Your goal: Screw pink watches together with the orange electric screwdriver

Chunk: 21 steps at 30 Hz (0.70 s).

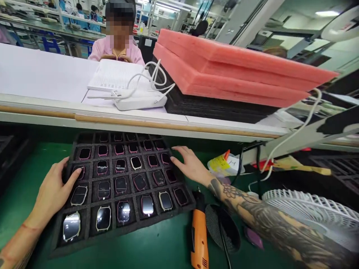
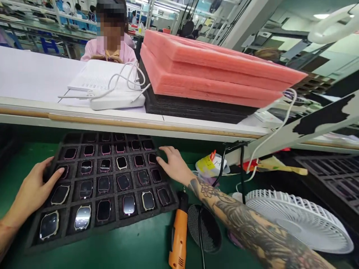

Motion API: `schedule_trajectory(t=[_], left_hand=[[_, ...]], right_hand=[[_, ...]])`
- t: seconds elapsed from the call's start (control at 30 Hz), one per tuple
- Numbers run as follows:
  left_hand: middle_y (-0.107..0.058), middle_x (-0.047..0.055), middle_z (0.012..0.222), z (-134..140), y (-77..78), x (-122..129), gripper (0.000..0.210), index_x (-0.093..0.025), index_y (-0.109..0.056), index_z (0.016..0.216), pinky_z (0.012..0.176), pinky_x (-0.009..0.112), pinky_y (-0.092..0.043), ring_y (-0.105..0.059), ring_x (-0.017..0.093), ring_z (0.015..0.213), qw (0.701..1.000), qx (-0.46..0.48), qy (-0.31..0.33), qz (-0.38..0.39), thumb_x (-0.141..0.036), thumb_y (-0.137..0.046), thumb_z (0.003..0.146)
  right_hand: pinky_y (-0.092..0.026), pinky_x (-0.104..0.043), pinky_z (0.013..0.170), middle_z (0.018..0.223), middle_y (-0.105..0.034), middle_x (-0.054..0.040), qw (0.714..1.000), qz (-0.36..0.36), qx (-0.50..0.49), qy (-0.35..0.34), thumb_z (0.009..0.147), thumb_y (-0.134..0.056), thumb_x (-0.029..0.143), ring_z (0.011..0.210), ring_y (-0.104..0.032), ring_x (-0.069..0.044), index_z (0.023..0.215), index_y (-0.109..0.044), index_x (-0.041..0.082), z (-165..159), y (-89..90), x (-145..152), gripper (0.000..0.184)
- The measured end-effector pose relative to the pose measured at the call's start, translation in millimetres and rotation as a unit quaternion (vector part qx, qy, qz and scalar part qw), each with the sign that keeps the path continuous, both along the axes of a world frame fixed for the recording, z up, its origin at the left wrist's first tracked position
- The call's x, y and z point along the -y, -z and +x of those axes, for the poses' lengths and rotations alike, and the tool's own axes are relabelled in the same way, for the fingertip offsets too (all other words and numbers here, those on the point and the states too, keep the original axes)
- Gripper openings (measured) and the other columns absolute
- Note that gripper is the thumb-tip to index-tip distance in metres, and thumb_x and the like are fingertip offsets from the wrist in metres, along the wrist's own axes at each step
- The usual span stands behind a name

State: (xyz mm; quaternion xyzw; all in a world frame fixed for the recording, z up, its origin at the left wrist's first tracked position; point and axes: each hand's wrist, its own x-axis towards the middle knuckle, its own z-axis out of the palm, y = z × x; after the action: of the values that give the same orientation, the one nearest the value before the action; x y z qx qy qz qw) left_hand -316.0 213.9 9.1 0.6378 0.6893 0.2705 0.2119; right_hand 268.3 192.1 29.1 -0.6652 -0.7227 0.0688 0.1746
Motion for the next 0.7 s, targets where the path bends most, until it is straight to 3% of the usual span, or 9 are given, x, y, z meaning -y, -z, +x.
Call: schedule_trajectory(t=[0.2,0.33,0.43,0.53,0.6,0.7], left_hand=[[-0.082,0.012,0.126,-2.1,1.1,-5.4,0.09,-0.02,-0.081,0.164,0.112,0.058,-0.072,-0.085,0.042,0.12,1.0,0.009,-0.01,0.015,-0.087,-0.061,0.108],[-0.081,0.009,0.116,-4.0,-1.2,-8.9,0.088,-0.021,-0.085,0.162,0.104,0.051,-0.071,-0.083,0.036,0.109,1.0,0.005,-0.005,0.022,-0.086,-0.059,0.109],[-0.084,0.008,0.114,-6.4,-10.2,-7.2,0.084,-0.025,-0.09,0.154,0.102,0.048,-0.07,-0.084,0.036,0.107,1.0,-0.006,0.005,0.014,-0.087,-0.058,0.108],[-0.089,0.011,0.103,-9.9,-23.9,2.7,0.07,-0.028,-0.094,0.125,0.097,0.052,-0.069,-0.087,0.042,0.101,0.999,-0.038,-0.005,-0.021,-0.087,-0.062,0.105],[-0.087,0.013,0.088,-12.3,-31.7,10.8,0.065,-0.03,-0.09,0.106,0.087,0.056,-0.066,-0.086,0.049,0.09,0.996,-0.063,-0.018,-0.054,-0.09,-0.066,0.102],[-0.087,0.015,0.082,-13.6,-38.6,16.5,0.066,-0.032,-0.087,0.102,0.087,0.065,-0.069,-0.088,0.059,0.094,0.993,-0.081,-0.024,-0.084,-0.095,-0.069,0.098]], right_hand=[[-0.074,-0.066,0.128,0.176,-0.076,-0.0159,0.996,0.032,-0.025,-0.084,0.121,-0.091,0.053,0.153,-0.08,-0.038,0.168,-0.077,0.026,-79.3,13.5,-63.4,0.056],[-0.074,-0.064,0.126,0.17,-0.079,-0.015,0.992,-0.007,-0.038,-0.118,0.12,-0.092,0.053,0.149,-0.082,-0.037,0.163,-0.079,0.024,-95.1,13.3,-75.0,0.053],[-0.074,-0.065,0.128,0.174,-0.077,-0.0154,0.994,-0.029,-0.061,-0.087,0.121,-0.091,0.053,0.151,-0.081,-0.037,0.164,-0.079,0.026,-68.7,-2.9,-55.9,0.052],[-0.075,-0.063,0.126,0.175,-0.076,-0.0156,0.993,-0.057,-0.097,0.022,0.122,-0.089,0.053,0.15,-0.081,-0.036,0.165,-0.079,0.027,-22.6,-22.0,-17.6,0.052],[-0.077,-0.059,0.12,0.167,-0.08,-0.0145,0.979,-0.123,-0.134,0.088,0.122,-0.089,0.053,0.142,-0.084,-0.034,0.161,-0.08,0.025,3.7,-28.0,13.9,0.049],[-0.079,-0.055,0.115,0.161,-0.083,-0.0136,0.938,-0.225,-0.216,0.154,0.122,-0.089,0.054,0.134,-0.086,-0.031,0.159,-0.081,0.025,17.8,-23.4,52.4,0.047]])
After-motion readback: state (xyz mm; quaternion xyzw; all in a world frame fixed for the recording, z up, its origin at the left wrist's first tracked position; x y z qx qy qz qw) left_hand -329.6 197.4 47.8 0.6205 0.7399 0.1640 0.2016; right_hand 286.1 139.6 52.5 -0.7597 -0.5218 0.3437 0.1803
